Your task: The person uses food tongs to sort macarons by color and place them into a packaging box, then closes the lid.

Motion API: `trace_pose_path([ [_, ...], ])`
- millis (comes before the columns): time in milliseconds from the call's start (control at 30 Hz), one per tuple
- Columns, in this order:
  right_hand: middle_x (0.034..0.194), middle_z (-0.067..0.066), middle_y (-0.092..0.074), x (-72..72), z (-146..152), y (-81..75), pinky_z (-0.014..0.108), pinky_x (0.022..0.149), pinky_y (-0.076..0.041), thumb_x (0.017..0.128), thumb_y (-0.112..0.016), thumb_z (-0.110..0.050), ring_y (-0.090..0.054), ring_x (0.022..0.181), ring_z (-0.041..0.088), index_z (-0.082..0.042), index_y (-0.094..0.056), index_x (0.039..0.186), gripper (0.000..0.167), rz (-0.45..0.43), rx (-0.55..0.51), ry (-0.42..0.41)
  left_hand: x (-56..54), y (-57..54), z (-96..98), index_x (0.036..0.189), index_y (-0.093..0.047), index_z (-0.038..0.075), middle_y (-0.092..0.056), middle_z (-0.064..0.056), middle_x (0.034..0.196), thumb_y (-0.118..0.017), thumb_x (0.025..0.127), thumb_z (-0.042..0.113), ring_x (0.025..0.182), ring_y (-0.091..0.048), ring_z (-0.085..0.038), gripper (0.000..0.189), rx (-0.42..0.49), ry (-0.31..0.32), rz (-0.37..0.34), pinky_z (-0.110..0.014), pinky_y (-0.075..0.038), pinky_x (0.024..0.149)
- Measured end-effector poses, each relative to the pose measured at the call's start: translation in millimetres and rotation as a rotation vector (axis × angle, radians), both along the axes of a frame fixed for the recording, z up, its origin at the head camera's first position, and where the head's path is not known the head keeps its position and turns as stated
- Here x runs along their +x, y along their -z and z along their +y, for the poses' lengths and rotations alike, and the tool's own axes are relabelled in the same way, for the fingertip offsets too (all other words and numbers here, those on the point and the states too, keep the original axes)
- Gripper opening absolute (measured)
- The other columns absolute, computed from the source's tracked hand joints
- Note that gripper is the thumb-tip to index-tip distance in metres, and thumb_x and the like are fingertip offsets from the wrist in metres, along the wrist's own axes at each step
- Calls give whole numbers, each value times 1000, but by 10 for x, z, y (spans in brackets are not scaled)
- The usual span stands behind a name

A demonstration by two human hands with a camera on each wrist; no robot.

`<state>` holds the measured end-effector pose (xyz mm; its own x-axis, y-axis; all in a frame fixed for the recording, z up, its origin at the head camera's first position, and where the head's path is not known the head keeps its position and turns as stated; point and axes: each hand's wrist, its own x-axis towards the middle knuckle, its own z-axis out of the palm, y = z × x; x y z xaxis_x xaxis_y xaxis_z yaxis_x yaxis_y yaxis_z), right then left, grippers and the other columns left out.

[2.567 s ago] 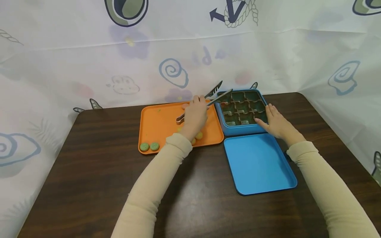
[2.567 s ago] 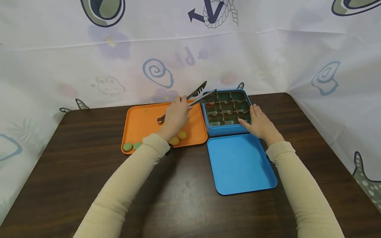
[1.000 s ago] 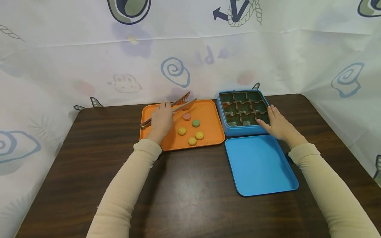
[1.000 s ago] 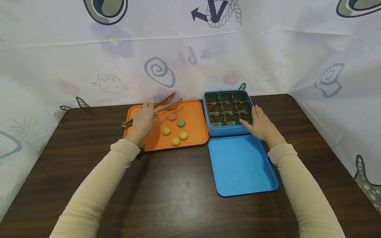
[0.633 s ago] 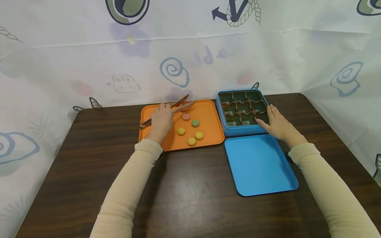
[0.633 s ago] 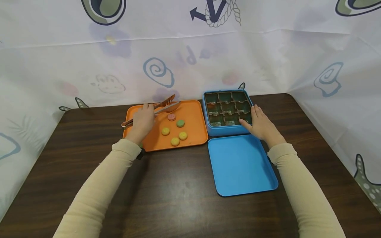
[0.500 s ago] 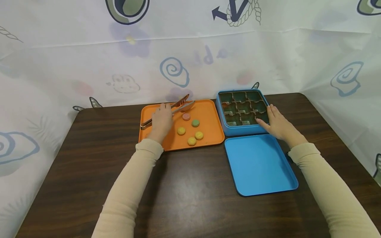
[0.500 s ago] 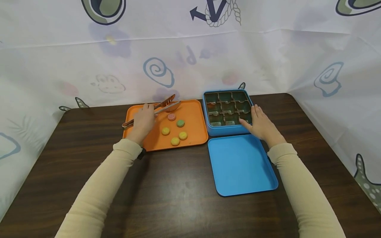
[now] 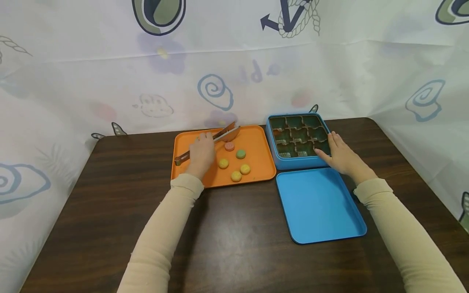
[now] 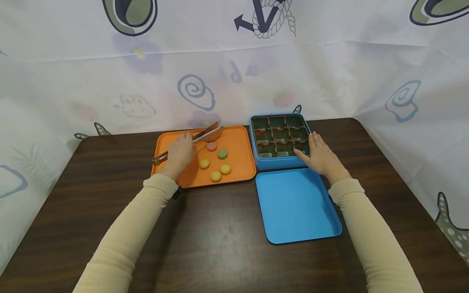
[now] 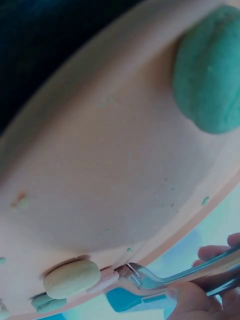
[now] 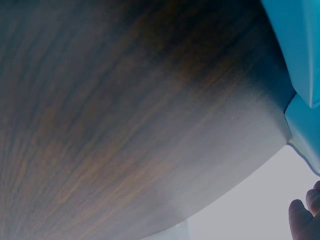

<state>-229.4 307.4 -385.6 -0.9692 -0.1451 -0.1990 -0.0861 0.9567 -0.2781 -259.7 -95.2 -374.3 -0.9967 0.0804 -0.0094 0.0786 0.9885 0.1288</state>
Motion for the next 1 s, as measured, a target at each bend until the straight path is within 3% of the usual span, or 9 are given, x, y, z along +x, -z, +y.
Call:
trace_pose_path([
  [467,157,28,10,6,-16,12,64,114,-8,95,-26,-67,4,146,46,6,9,149,97,4,0,5,26,-4,-9,120,-46,-1,-51,-20,116,-46,100,13,100,-59,-34,25,-54,-9,31,-51,-51,83],
  [800,156,28,14,6,20,-4,65,114,-8,95,-24,-67,6,145,46,6,11,149,98,-4,1,9,19,-89,49,130,-42,-2,-49,-20,122,-55,95,12,101,-59,-38,40,10,-19,109,-52,-51,81],
  [1000,157,28,12,5,18,9,64,114,-7,95,-25,-68,5,146,46,6,10,149,98,0,2,4,91,-140,159,126,-44,0,-51,-18,120,-55,93,9,99,-60,-38,35,30,-10,126,-50,-50,83],
])
